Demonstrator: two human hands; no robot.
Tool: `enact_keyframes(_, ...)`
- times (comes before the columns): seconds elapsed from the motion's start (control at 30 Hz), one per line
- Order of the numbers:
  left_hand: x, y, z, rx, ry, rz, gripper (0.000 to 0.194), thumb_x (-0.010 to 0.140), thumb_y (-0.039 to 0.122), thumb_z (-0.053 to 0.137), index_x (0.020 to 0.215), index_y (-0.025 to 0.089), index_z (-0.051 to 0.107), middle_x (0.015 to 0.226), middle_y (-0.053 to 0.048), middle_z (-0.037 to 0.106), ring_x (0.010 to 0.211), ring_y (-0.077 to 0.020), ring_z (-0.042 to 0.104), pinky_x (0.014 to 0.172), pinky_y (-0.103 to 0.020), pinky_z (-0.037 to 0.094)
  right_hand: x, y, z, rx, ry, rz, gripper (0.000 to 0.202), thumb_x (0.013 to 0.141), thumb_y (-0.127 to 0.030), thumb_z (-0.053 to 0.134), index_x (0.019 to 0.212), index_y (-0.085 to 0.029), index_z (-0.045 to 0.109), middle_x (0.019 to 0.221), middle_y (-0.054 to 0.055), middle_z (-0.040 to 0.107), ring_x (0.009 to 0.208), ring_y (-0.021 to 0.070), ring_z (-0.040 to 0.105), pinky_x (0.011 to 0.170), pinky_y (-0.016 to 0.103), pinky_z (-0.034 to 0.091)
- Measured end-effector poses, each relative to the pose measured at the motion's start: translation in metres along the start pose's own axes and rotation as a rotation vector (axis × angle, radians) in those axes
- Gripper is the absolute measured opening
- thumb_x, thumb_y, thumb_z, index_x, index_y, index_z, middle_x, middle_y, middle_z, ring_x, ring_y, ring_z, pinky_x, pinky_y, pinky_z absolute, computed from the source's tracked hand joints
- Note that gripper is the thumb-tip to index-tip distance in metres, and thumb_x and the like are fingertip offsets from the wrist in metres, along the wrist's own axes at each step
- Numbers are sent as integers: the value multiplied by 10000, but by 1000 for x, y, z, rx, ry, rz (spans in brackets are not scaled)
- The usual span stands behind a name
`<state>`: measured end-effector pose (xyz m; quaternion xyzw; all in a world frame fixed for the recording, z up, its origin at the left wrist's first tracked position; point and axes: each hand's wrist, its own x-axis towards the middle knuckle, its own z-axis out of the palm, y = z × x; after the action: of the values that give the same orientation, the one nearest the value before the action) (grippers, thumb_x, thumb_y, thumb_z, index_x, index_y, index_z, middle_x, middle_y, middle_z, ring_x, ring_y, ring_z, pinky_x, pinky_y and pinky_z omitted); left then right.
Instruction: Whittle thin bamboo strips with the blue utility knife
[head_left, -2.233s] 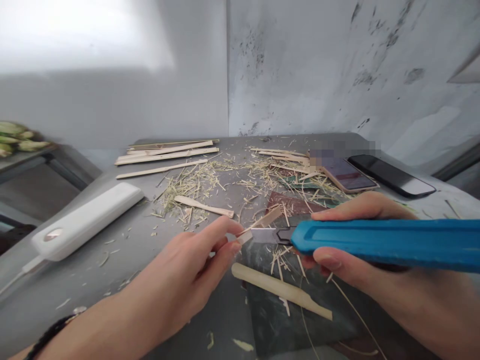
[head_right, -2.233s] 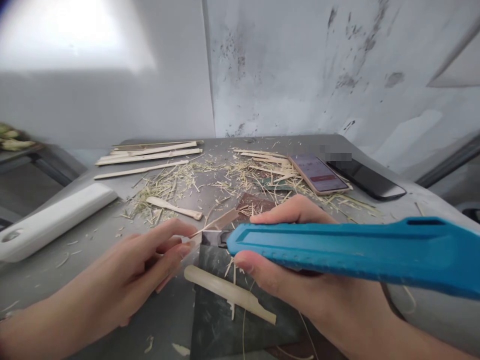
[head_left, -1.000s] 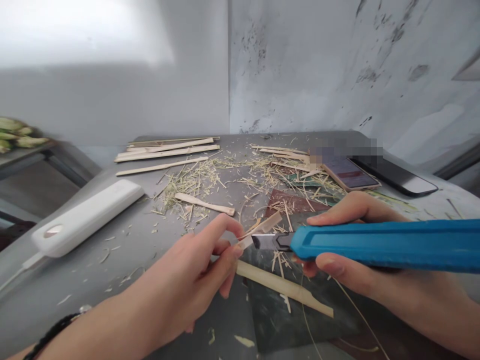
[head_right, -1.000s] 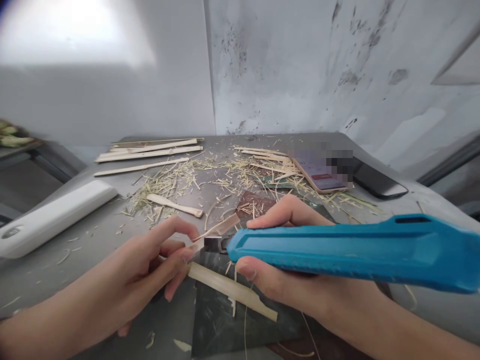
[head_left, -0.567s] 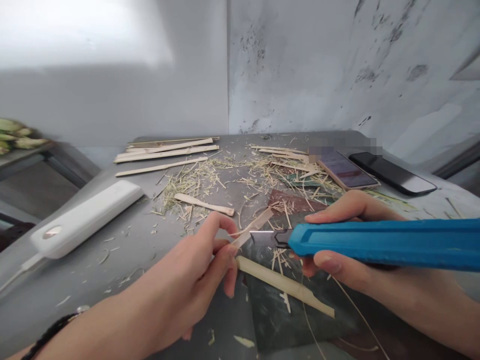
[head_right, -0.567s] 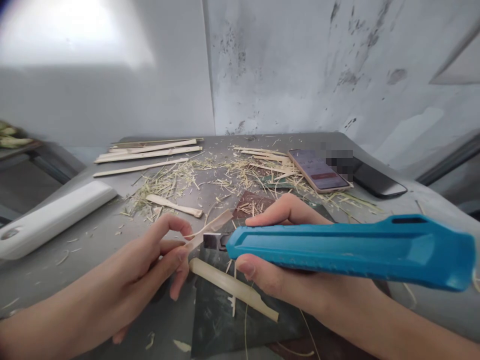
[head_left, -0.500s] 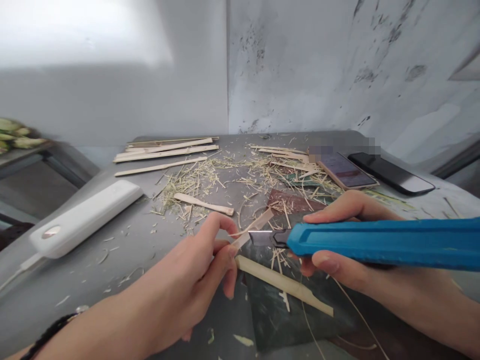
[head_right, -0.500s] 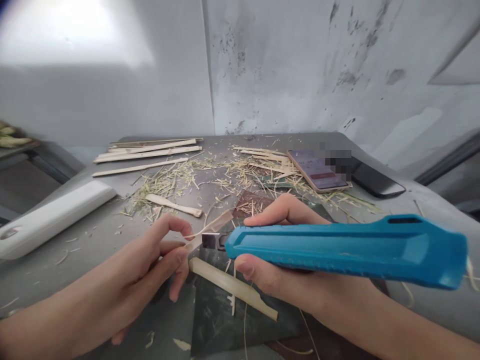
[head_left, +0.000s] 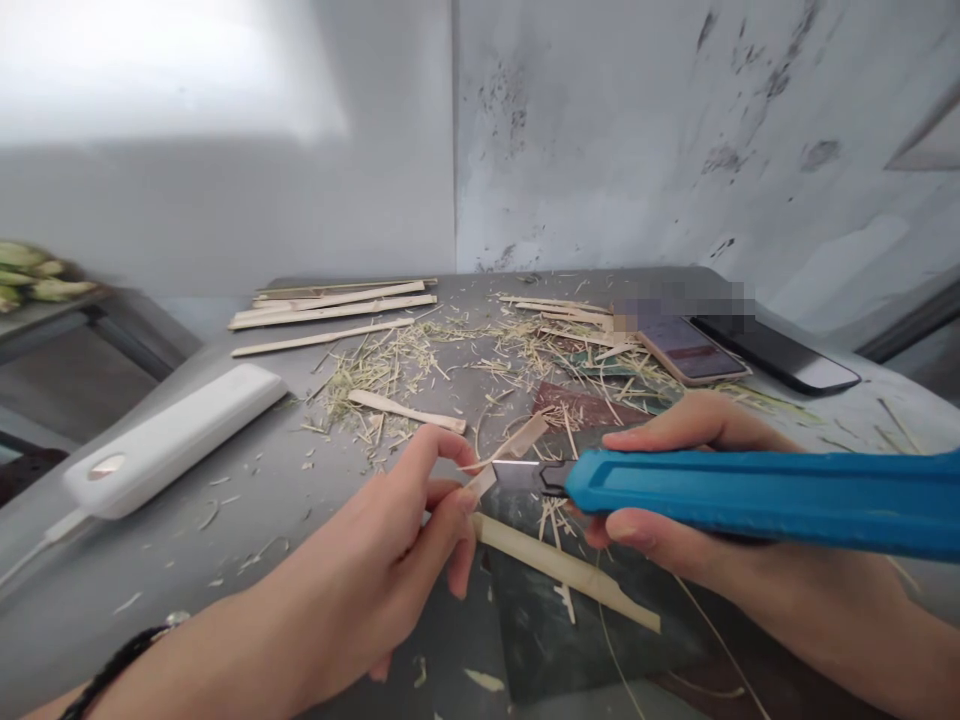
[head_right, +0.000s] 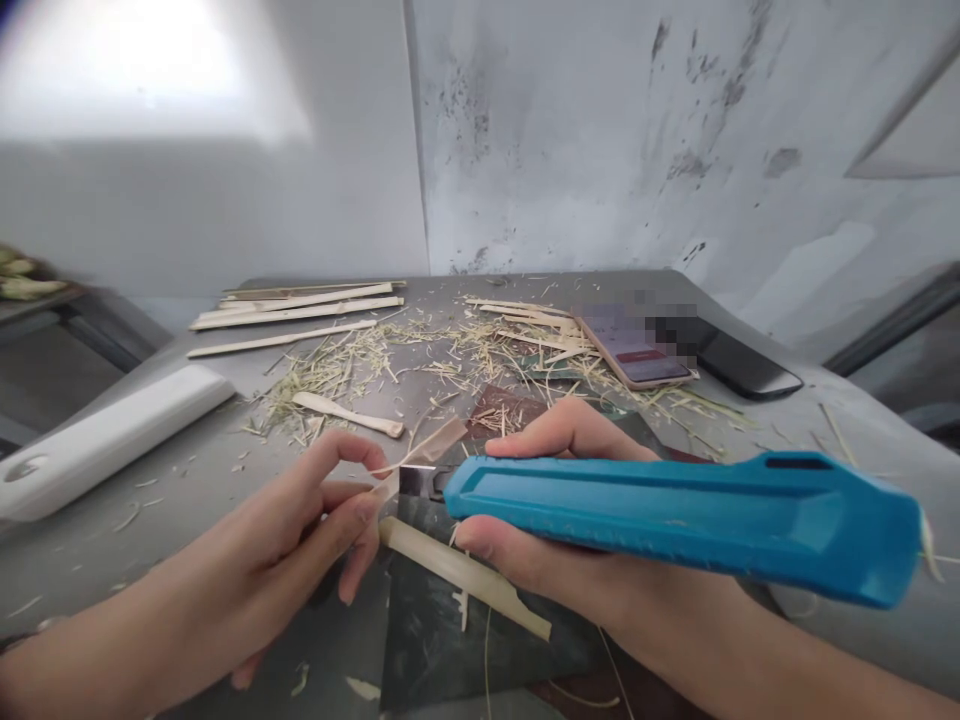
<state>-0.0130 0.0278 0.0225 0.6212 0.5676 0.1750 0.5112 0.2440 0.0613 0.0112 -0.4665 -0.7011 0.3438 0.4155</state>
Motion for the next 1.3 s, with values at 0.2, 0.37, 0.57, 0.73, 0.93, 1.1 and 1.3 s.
enact_keyframes(0.2,1,3,5,3,72,-25,328,1059,634,325,1220,347,317,721,104,495,413,-94,407,284,-146,427,-4,0,6,-55,127,-185,282,816,-469,862,984,-333,681,821,-52,760,614,157,730,505,230,605)
enact_keyframes(0.37,1,6,6,107,123,-21,330,1056,634,317,1224,351,324,706,95,501,454,-128,439,283,-163,419,-13,-7,12,-60,160,-107,272,832,-515,833,1001,-354,695,900,-38,789,703,198,762,506,263,605)
enact_keyframes(0.57,2,6,3,260,150,56,278,1084,568,288,1210,329,355,709,71,595,499,-137,504,321,-144,357,-12,-8,11,-27,136,-116,227,857,-445,827,984,-318,688,858,-25,777,655,178,744,533,255,605)
enact_keyframes(0.73,3,3,-2,244,154,71,235,1086,520,362,1155,300,408,634,103,525,472,-112,462,356,-152,330,-5,-2,6,129,47,-25,286,824,-497,848,981,-322,685,823,-25,763,665,174,738,584,268,597)
enact_keyframes(0.93,2,3,-11,62,169,117,284,1061,526,461,1157,270,541,668,89,524,507,-90,457,387,-142,363,4,-6,3,500,-91,194,369,888,-554,776,1092,-290,618,703,-23,706,538,162,664,553,304,583)
enact_keyframes(1.1,5,6,-21,-82,231,74,269,1023,502,533,1110,254,586,714,82,524,459,-80,436,307,-143,375,19,7,-8,554,-182,181,351,951,-558,686,1161,-282,634,720,-3,698,532,174,668,510,303,591)
enact_keyframes(1.3,10,-1,-25,-228,288,143,229,1031,468,558,1028,263,456,785,107,563,355,-8,383,302,-119,342,25,10,-14,413,-159,147,568,897,-462,768,1421,-372,569,1336,119,717,824,281,790,603,376,673)
